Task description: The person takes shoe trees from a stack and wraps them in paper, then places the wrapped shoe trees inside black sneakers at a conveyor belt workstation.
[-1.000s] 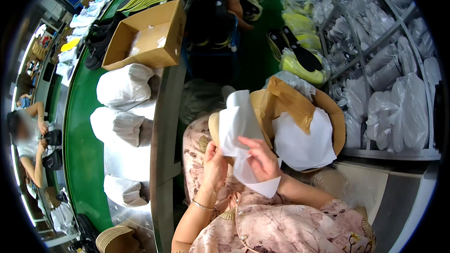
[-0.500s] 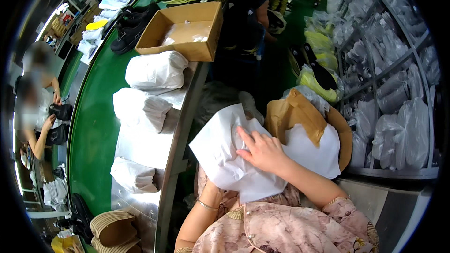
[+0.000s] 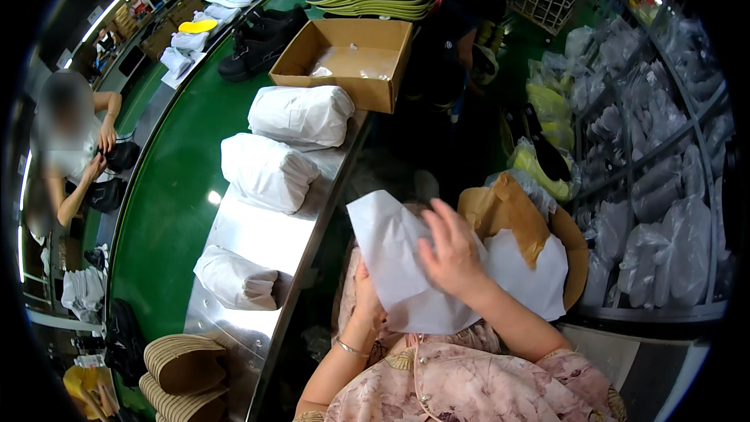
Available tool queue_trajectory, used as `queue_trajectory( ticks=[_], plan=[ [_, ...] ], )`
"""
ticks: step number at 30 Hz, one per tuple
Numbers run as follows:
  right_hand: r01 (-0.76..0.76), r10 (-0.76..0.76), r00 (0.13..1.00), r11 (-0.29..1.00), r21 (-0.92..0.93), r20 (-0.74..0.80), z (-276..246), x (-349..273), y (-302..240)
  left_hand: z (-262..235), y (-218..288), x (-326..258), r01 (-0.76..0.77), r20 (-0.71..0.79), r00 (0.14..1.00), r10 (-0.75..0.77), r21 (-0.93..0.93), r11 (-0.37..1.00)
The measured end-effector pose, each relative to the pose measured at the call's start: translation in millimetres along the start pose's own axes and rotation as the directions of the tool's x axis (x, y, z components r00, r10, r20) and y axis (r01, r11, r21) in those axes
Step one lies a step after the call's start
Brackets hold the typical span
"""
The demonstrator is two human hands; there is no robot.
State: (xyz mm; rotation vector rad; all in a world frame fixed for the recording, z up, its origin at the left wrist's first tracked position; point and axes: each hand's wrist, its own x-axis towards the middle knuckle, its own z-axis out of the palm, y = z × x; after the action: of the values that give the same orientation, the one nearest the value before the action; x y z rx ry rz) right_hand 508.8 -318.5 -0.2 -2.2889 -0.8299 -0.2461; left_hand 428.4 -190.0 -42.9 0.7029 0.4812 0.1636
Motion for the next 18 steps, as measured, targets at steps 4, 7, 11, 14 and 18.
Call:
queue_trajectory(
  ticks=[4,7,11,14,18],
  plan=[
    [0.174,-0.198,0.953,0.977,0.122,0.229,15,16,-12,2,-1,5,-0.087,0.118,0.988,0.102,-0.125,0.988],
    [0.004,-0.036,0.970,0.991,0.130,0.241,21,21,-21,5,0,0,-0.079,0.120,0.988,0.093,-0.116,0.990],
    [-0.140,0.096,0.973,0.968,0.210,0.210,32,41,-35,7,-6,-1,-0.139,0.130,0.981,0.143,-0.035,0.990],
    [-0.206,0.158,0.975,0.910,0.361,0.158,45,54,-49,-7,-12,5,-0.211,0.144,0.969,0.199,0.078,0.974],
    [-0.300,0.178,0.954,0.536,0.789,0.242,32,70,-56,-7,11,5,-0.252,0.173,0.957,0.234,0.094,0.963]
  ],
)
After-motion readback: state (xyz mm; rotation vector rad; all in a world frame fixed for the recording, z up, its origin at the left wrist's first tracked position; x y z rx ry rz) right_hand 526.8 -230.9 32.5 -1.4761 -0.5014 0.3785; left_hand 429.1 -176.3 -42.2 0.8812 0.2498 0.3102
